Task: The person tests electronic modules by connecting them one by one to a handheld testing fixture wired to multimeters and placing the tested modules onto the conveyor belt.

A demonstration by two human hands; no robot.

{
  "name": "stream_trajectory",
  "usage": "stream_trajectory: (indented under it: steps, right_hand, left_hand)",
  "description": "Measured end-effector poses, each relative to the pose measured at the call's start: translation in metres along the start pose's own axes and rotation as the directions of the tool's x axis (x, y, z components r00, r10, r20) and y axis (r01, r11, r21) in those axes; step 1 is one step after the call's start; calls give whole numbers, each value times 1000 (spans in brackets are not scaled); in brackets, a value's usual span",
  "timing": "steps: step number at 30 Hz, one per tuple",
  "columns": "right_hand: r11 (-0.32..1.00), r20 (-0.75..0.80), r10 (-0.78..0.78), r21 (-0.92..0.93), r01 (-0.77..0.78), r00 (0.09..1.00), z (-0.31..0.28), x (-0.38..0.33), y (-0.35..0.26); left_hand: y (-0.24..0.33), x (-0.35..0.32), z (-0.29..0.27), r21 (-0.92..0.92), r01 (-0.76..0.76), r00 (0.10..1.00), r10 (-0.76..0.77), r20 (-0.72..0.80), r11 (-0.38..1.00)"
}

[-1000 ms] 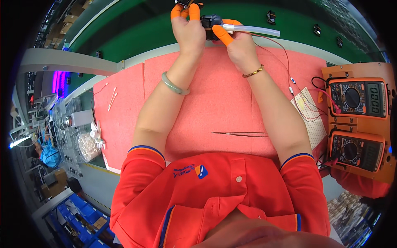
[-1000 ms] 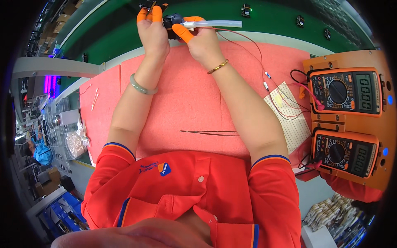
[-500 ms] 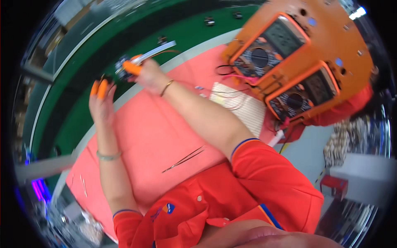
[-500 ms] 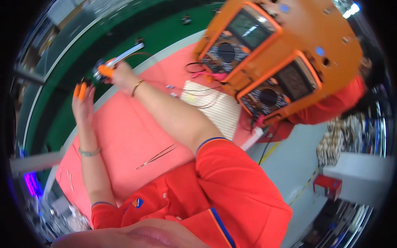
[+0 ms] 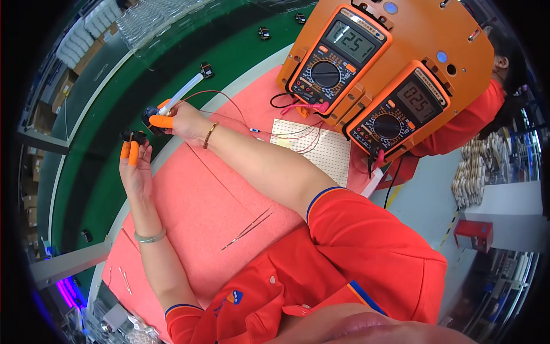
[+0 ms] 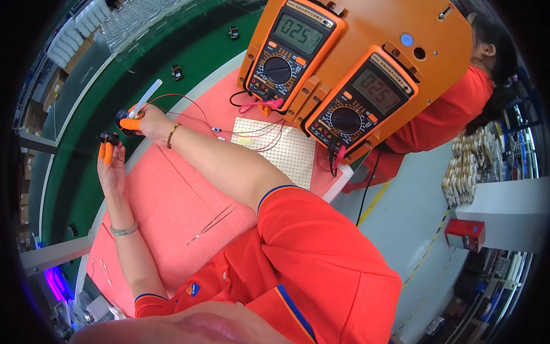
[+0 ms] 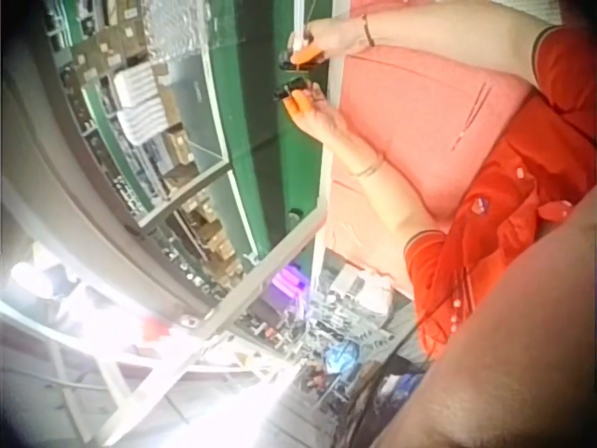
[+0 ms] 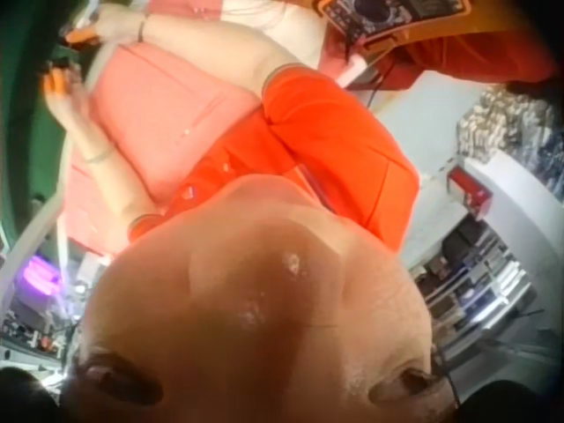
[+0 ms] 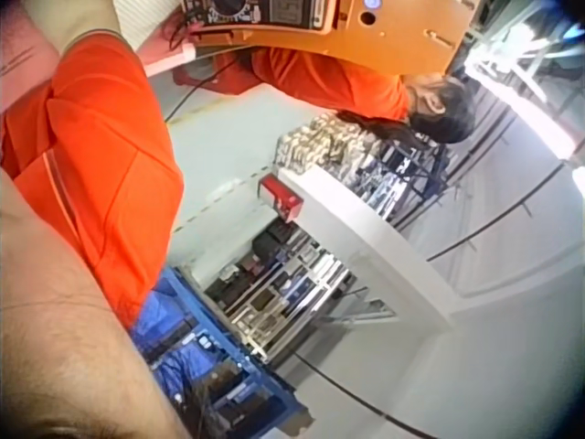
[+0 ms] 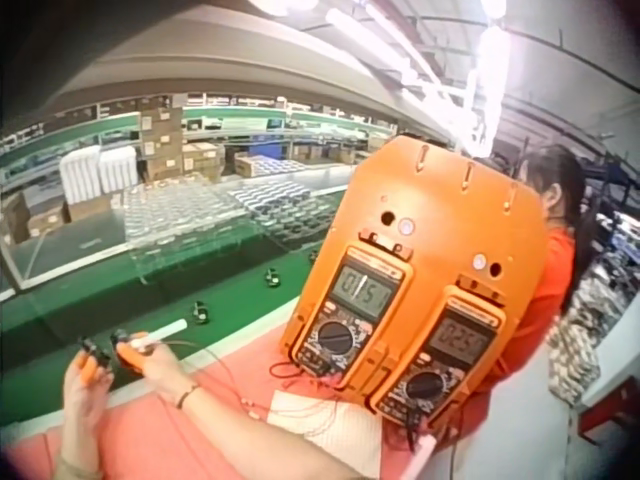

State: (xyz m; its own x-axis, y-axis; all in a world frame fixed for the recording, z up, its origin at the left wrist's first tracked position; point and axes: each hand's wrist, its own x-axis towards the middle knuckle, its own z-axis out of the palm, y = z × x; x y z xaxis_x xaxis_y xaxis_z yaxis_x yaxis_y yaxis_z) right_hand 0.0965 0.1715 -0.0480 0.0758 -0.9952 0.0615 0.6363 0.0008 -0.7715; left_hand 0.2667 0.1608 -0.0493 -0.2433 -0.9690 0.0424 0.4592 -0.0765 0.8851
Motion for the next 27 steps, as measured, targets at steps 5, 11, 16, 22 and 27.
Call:
stream_trajectory:
  steps: [5,11,16,22,27]
  right_hand:
    - [999,-88,21,-45,-25,996,0,-1,-3]
    - [999,-51,-20,31,22,998,0,-3,-5]
    - [999,-102,-4,-53,-1,995,1,-4,-3]
    - [996,-88,-30,-85,22,996,3,-4,0]
    - [996,-149,-23,-86,10,989,3,-6,-2]
  left_hand:
    - [1,-2,5,23,6,1000,-7,28,1000]
    - [-2,-1,3,6,0,998,0,61,1000]
    - [-2,-1,1,-18,27,999,-27,39,999]
    - [1,-3,4,-27,38,997,-36,67,999]
    - [0,-2,6,15,26,999,-26,38,1000]
